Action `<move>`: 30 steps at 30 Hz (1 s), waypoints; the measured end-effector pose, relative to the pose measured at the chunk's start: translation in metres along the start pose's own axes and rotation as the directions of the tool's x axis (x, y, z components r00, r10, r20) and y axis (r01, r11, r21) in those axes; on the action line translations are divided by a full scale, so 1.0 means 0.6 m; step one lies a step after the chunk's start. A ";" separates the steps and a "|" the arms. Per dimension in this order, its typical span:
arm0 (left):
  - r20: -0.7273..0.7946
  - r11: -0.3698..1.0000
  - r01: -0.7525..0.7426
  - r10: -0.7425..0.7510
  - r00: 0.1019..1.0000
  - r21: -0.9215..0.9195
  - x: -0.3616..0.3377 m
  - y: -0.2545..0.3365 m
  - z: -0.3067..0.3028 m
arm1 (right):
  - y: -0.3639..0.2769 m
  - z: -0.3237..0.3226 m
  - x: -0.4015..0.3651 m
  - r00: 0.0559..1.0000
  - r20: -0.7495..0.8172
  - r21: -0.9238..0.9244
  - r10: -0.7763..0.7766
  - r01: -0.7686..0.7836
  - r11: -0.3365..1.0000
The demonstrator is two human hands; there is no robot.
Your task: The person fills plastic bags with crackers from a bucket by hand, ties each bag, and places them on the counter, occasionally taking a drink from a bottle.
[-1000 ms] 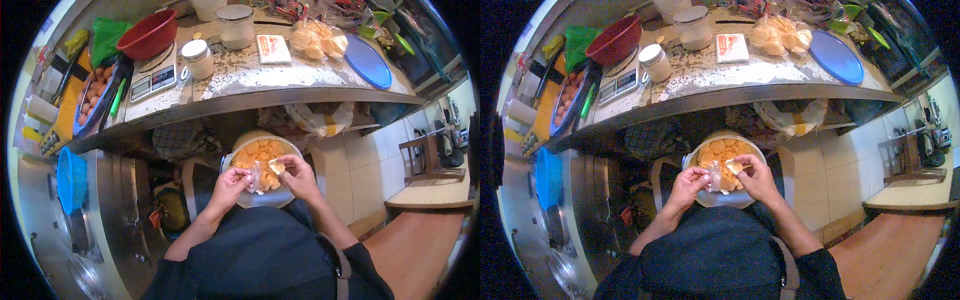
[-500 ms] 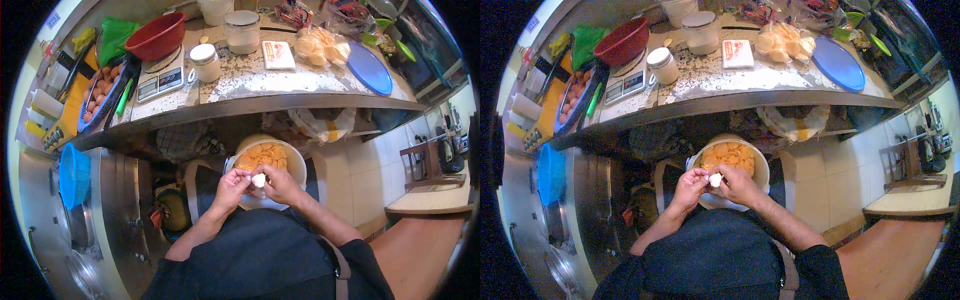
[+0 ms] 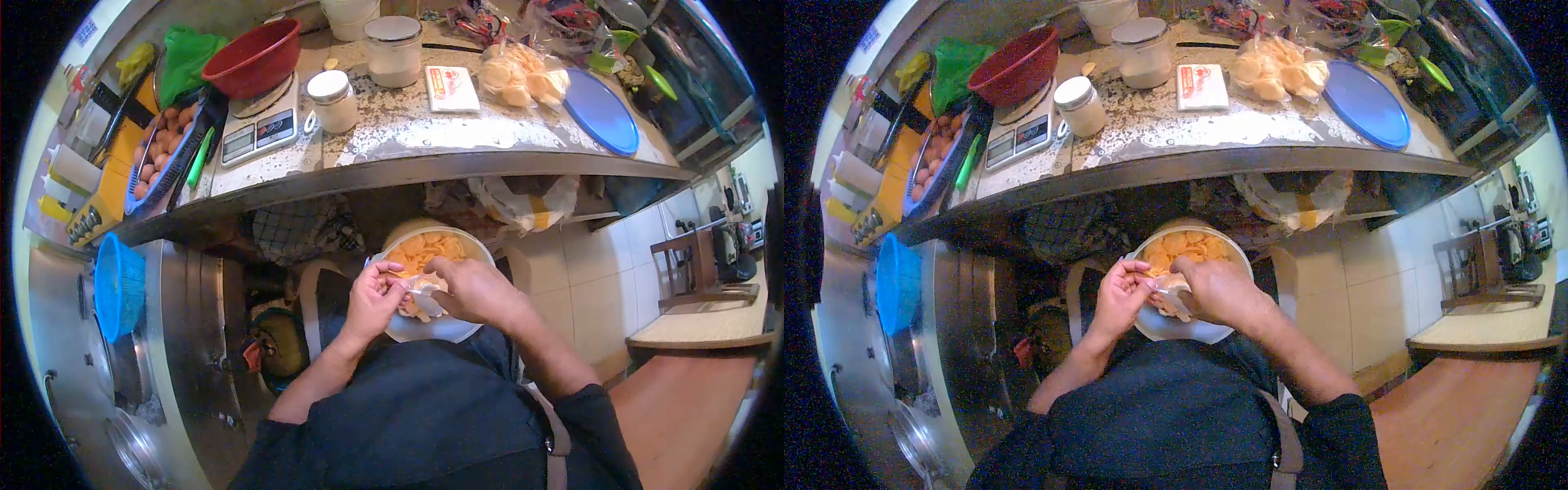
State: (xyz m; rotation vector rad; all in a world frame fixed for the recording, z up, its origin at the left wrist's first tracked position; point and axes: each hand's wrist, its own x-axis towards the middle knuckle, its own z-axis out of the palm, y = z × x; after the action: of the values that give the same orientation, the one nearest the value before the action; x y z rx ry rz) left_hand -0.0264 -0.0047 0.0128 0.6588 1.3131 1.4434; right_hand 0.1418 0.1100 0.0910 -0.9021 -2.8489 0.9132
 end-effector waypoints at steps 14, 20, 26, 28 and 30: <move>0.419 0.985 -0.025 0.096 0.903 -0.173 0.072 0.012 0.017 | -0.045 -0.118 0.097 0.771 -0.326 -0.094 -0.547 0.549 0.830; 0.407 0.916 0.268 -0.133 0.904 -0.297 0.073 0.086 0.065 | -0.033 -0.135 0.142 0.880 -0.321 0.100 -0.350 0.399 0.911; 0.645 0.815 0.505 -0.226 0.730 -0.286 0.110 0.080 0.033 | -0.005 -0.147 0.147 0.914 -0.354 0.160 -0.200 0.269 0.950; 0.654 0.761 0.557 -0.239 0.718 -0.334 0.111 0.082 0.031 | -0.009 -0.155 0.129 0.905 -0.406 0.145 -0.131 0.205 0.968; 0.671 0.727 0.614 -0.293 0.681 -0.306 0.124 0.075 0.020 | -0.029 -0.179 0.091 0.752 -0.457 -0.264 -0.475 0.395 0.880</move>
State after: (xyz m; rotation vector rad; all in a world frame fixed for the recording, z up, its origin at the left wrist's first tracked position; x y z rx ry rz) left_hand -0.0539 0.0740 0.0406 0.3090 0.4963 0.9603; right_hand 0.1071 0.1843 0.1807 -0.3583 -2.4959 0.3349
